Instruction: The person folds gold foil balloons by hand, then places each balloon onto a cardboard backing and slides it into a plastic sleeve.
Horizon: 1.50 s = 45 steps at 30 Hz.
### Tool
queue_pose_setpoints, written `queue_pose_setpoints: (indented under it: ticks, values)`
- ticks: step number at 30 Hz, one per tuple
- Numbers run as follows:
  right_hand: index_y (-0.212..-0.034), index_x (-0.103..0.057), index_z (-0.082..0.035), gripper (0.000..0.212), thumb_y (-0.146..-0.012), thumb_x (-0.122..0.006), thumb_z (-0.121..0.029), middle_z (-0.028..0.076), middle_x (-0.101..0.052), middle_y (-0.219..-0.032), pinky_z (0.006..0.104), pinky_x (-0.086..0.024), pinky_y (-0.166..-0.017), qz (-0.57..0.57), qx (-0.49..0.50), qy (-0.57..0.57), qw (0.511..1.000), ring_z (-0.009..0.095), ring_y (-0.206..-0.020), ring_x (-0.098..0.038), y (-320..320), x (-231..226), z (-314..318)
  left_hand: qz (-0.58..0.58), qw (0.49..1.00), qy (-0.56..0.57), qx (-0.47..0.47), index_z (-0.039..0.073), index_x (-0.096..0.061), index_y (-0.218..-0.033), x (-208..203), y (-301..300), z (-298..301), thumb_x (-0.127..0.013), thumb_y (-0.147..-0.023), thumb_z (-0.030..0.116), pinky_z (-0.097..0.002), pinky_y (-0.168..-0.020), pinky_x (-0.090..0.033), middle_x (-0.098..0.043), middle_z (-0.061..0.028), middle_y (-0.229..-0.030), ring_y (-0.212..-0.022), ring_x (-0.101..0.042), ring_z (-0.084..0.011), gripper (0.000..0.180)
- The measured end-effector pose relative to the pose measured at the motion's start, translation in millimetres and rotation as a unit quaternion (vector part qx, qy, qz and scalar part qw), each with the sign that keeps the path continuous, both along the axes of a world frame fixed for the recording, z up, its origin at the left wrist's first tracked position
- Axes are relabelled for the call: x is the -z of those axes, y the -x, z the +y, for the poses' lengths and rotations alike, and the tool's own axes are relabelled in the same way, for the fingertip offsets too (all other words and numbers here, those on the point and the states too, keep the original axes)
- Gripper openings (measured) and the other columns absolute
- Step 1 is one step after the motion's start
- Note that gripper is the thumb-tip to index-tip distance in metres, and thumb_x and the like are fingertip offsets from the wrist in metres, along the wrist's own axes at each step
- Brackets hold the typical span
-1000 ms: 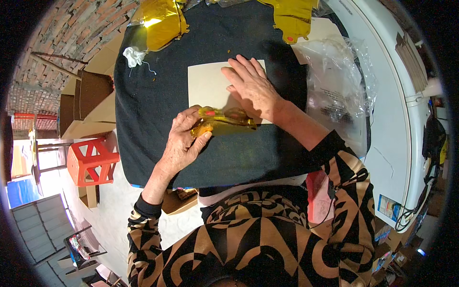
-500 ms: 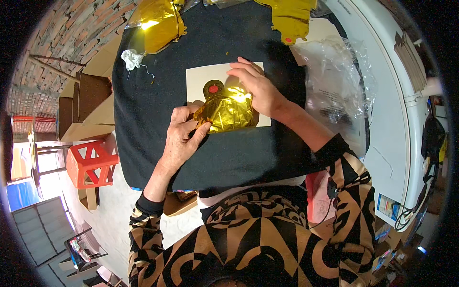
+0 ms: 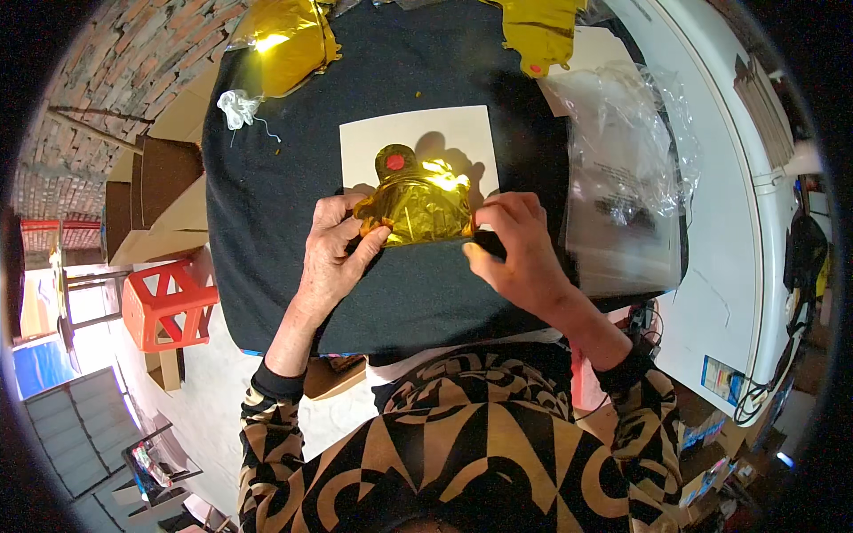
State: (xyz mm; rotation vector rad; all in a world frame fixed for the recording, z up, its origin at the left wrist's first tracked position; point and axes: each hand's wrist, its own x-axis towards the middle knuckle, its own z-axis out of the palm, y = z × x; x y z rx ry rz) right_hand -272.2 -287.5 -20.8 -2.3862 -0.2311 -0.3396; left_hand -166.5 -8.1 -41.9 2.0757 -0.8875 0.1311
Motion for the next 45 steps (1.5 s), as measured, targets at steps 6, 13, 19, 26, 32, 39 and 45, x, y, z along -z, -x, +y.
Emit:
queue_pose_setpoints:
  ticks: [6, 13, 19, 26, 32, 39, 45]
  values:
    - [-0.103, -0.067, -0.005, 0.021, -0.089, -0.082, -0.009, 0.007, -0.062, -0.112, 0.0428, -0.041, -0.098, 0.001, 0.030, 0.045, 0.999, 0.030, -0.107, -0.056, -7, 14, 11, -0.006, 1.000, -0.014, -0.010, -0.004, -0.080, -0.103, 1, -1, 1, -0.089, -0.089, 0.015, -0.0413, -0.097, -0.053, -0.068, -0.0117, -0.115, -0.109, -0.059, -0.0277, 0.025]
    - [-0.099, -0.064, -0.005, 0.014, -0.092, -0.077, -0.004, 0.008, -0.060, -0.104, 0.0433, -0.041, -0.092, -0.014, 0.054, 0.041, 0.998, 0.031, -0.099, -0.055, -9, 14, 17, -0.022, 0.999, -0.028, -0.033, -0.004, -0.077, -0.100, 0, 0, -1, -0.090, -0.087, 0.016, -0.0409, -0.094, -0.054, -0.065, -0.0126, -0.112, -0.109, -0.058, -0.0291, 0.027]
    - [-0.098, -0.061, -0.005, 0.016, -0.092, -0.075, -0.004, 0.009, -0.059, -0.102, 0.0450, -0.042, -0.089, -0.026, 0.065, 0.048, 0.996, 0.033, -0.098, -0.055, -12, 14, 21, -0.039, 0.995, -0.062, -0.073, -0.004, -0.074, -0.097, 2, 0, -7, -0.089, -0.086, 0.015, -0.0429, -0.093, -0.053, -0.063, -0.0151, -0.113, -0.107, -0.056, -0.0325, 0.027]
    - [-0.096, -0.060, -0.005, 0.014, -0.092, -0.073, -0.004, 0.011, -0.059, -0.102, 0.0467, -0.041, -0.086, -0.004, 0.084, 0.072, 0.994, 0.034, -0.097, -0.054, -14, 15, 26, -0.070, 0.988, -0.094, -0.100, -0.005, -0.073, -0.096, 1, 1, -13, -0.088, -0.087, 0.015, -0.0445, -0.093, -0.052, -0.063, -0.0185, -0.115, -0.106, -0.055, -0.0356, 0.026]
    - [-0.095, -0.059, -0.005, 0.013, -0.091, -0.071, -0.003, 0.012, -0.057, -0.102, 0.0479, -0.041, -0.086, -0.001, 0.104, 0.101, 0.989, 0.035, -0.096, -0.053, -16, 15, 32, -0.073, 0.983, -0.118, -0.117, -0.003, -0.070, -0.109, 3, 5, -14, -0.087, -0.087, 0.016, -0.0481, -0.096, -0.050, -0.061, -0.0187, -0.117, -0.106, -0.055, -0.0365, 0.033]
    - [-0.095, -0.057, -0.006, 0.014, -0.090, -0.070, -0.002, 0.012, -0.056, -0.102, 0.0489, -0.041, -0.085, 0.006, 0.120, 0.126, 0.985, 0.036, -0.096, -0.053, -19, 12, 34, -0.142, 0.967, -0.131, -0.168, 0.000, -0.061, -0.134, -5, 10, -23, -0.083, -0.091, 0.020, -0.0538, -0.107, -0.046, -0.059, -0.0220, -0.139, -0.126, -0.056, -0.0414, 0.052]
    - [-0.095, -0.057, -0.005, 0.014, -0.090, -0.070, -0.001, 0.013, -0.055, -0.100, 0.0499, -0.042, -0.084, 0.001, 0.119, 0.134, 0.984, 0.037, -0.095, -0.054, -20, 12, 39, -0.085, 0.964, -0.250, 0.013, 0.011, -0.041, -0.169, -8, 39, -51, -0.063, -0.104, 0.052, -0.0546, -0.135, -0.020, -0.028, -0.0227, -0.177, -0.166, -0.023, -0.0409, 0.079]
